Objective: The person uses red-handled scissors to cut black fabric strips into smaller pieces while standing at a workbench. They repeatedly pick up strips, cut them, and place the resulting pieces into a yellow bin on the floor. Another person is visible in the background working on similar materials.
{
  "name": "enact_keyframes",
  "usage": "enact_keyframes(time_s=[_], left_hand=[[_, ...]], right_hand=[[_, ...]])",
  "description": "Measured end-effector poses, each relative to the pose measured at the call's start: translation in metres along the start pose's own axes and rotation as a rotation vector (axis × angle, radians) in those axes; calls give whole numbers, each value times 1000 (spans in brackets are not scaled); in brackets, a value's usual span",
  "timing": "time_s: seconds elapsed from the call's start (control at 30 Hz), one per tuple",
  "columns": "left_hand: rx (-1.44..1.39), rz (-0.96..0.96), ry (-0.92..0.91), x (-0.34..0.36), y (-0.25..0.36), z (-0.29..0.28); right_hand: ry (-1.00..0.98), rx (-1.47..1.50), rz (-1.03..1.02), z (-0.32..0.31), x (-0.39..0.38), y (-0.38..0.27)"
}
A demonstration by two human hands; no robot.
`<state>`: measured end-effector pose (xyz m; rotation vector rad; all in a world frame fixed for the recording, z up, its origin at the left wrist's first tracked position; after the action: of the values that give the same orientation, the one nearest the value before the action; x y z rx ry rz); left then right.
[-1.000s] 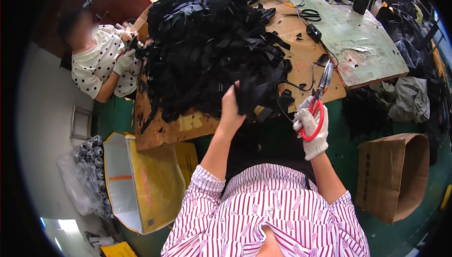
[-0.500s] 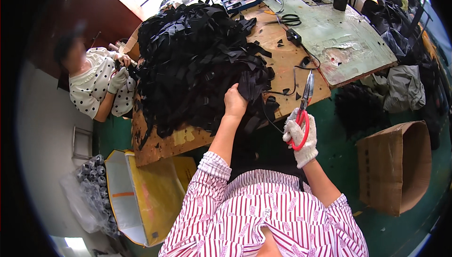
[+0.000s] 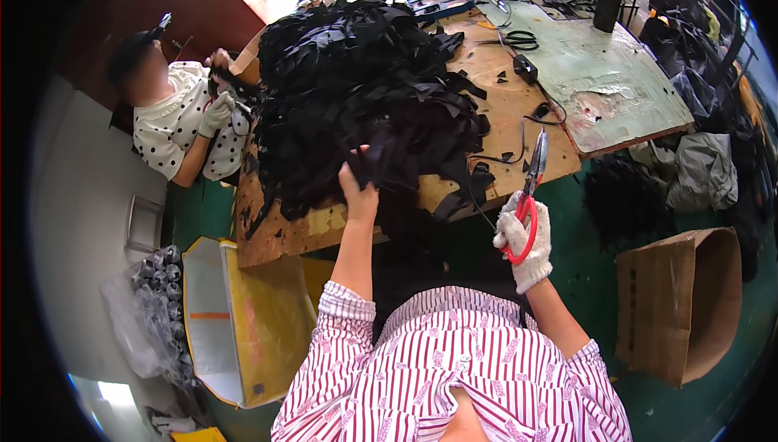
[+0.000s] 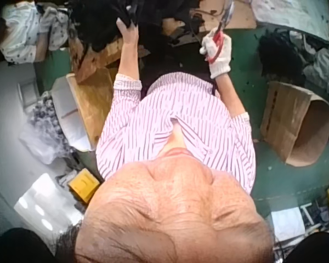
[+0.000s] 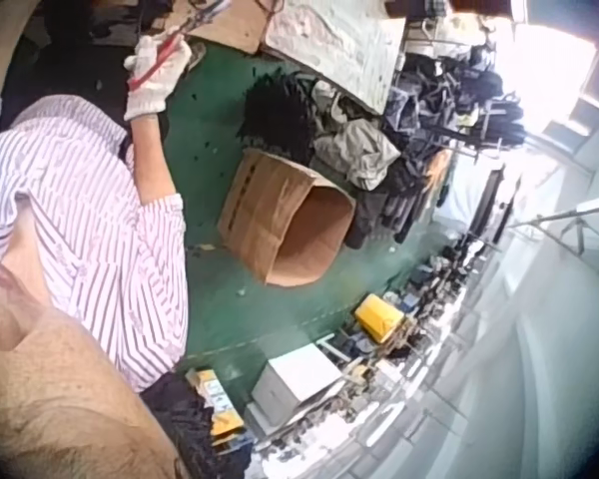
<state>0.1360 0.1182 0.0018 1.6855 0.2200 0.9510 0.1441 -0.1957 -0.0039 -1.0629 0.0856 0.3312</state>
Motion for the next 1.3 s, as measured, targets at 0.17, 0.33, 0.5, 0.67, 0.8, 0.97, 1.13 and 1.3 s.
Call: enact_keyframes(time_s=[0.17,0.33,0.5,0.67,0.8,0.97,1.13,1.3], left_hand=[[-583,-310,171,3,48,-11],[-554,-388,73,-19,50,-7],[-626,-341,-67,-45,42,5],[-584,-298,-44,-63,31,7],[-414,-158,-148,-68,35,10],[-510,-221,-263,-76,37,20],[-553,-196,-278,-76,51,30],[-475,-226,-297,-76,43,28]], right_hand=[[-27,-174,27,11,-6,4],[-228,-421,65,32,-19,14],[-363,-561,-95,40,-23,37],[-341,-862,-162,42,-22,34],[-350,-952,-112,47,-21,29],[-330,-948,-123,48,-19,31],[-322,-885,-110,46,-13,35],[-325,-725,-80,47,-15,46]])
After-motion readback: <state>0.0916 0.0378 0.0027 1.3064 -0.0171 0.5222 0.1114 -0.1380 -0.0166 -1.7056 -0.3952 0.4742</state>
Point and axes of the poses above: each hand's wrist, its own x-axis towards the middle knuckle, its own z-axis out of the palm, y = z × x, the point moved 4 cm from there along x, towards the middle knuckle, and after that the axes turned 5 degrees about z, right-handed, at the moved point
